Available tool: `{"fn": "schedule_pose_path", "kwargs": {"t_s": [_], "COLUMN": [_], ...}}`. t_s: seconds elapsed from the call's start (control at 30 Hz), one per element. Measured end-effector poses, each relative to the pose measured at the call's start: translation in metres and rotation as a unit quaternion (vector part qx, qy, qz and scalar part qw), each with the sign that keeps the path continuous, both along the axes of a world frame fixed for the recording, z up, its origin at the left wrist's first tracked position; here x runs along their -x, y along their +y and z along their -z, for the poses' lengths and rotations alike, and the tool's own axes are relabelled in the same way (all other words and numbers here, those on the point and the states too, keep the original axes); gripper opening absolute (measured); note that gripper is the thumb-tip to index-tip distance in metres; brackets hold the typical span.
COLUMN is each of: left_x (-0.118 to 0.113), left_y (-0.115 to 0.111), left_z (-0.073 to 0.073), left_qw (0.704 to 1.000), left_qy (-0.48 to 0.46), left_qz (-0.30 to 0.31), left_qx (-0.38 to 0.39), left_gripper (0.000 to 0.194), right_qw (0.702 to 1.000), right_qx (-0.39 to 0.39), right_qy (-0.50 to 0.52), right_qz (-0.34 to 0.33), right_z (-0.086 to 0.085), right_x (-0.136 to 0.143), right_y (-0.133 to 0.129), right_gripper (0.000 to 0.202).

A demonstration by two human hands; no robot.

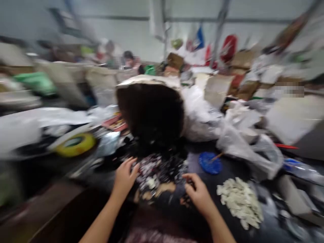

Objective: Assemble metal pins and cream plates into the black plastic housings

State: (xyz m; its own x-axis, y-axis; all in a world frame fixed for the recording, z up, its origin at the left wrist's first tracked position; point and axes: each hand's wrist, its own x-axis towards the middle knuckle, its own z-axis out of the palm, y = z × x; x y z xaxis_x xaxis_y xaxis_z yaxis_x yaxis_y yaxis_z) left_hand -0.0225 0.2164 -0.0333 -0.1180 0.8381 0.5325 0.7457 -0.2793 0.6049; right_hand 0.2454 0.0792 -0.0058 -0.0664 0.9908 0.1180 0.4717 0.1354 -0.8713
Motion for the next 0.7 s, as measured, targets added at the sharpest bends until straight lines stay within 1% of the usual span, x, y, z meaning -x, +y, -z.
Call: {"fn": "schedule_pose_path", "kwargs": {"t_s": [0.03,0.07,0.1,0.17,0.23,0.3,0.4,0.47,0.57,0.63,0.7], "left_x": [0.029,0.051,0.067,0.083,0.085,0.079,0.067,0.059,0.051,0.052,0.060], "left_y": [-0.016,-0.026,-0.032,-0.028,-0.013,0.002,0.014,0.014,0.006,-0.004,-0.016], "left_z": [0.011,0.019,0.024,0.028,0.029,0.028,0.032,0.037,0.040,0.037,0.032], "left_qw": [1.000,0.999,0.998,0.997,0.997,0.997,0.998,0.997,0.997,0.998,0.999], "left_qy": [0.015,0.026,0.032,0.030,0.023,0.020,0.027,0.033,0.035,0.031,0.024], "left_qz": [-0.026,-0.045,-0.059,-0.077,-0.079,-0.070,-0.061,-0.062,-0.059,-0.047,-0.036], "left_qx": [0.009,0.012,0.011,0.002,-0.006,-0.006,0.006,0.016,0.028,0.031,0.031], "left_gripper": [0.034,0.032,0.031,0.031,0.033,0.037,0.042,0.044,0.043,0.038,0.034], "right_qw": [1.000,0.999,0.999,0.998,0.998,0.999,0.999,1.000,1.000,0.999,0.998], "right_qx": [0.010,0.022,0.030,0.042,0.038,0.027,0.019,0.015,-0.014,-0.041,-0.056], "right_qy": [0.016,0.023,0.026,0.024,0.022,0.019,0.013,0.008,-0.017,-0.027,-0.032], "right_qz": [-0.011,-0.021,-0.024,-0.035,-0.040,-0.036,-0.024,-0.019,-0.015,0.001,0.008], "right_z": [0.005,0.008,0.008,0.005,-0.002,-0.006,-0.004,0.004,0.022,0.035,0.045], "right_x": [0.004,0.006,0.007,0.009,0.013,0.019,0.025,0.023,0.013,0.006,0.001], "right_y": [0.003,0.008,0.013,0.023,0.032,0.039,0.043,0.039,0.026,0.017,0.011], "right_gripper": [0.035,0.033,0.031,0.031,0.032,0.033,0.034,0.033,0.030,0.029,0.026]}}
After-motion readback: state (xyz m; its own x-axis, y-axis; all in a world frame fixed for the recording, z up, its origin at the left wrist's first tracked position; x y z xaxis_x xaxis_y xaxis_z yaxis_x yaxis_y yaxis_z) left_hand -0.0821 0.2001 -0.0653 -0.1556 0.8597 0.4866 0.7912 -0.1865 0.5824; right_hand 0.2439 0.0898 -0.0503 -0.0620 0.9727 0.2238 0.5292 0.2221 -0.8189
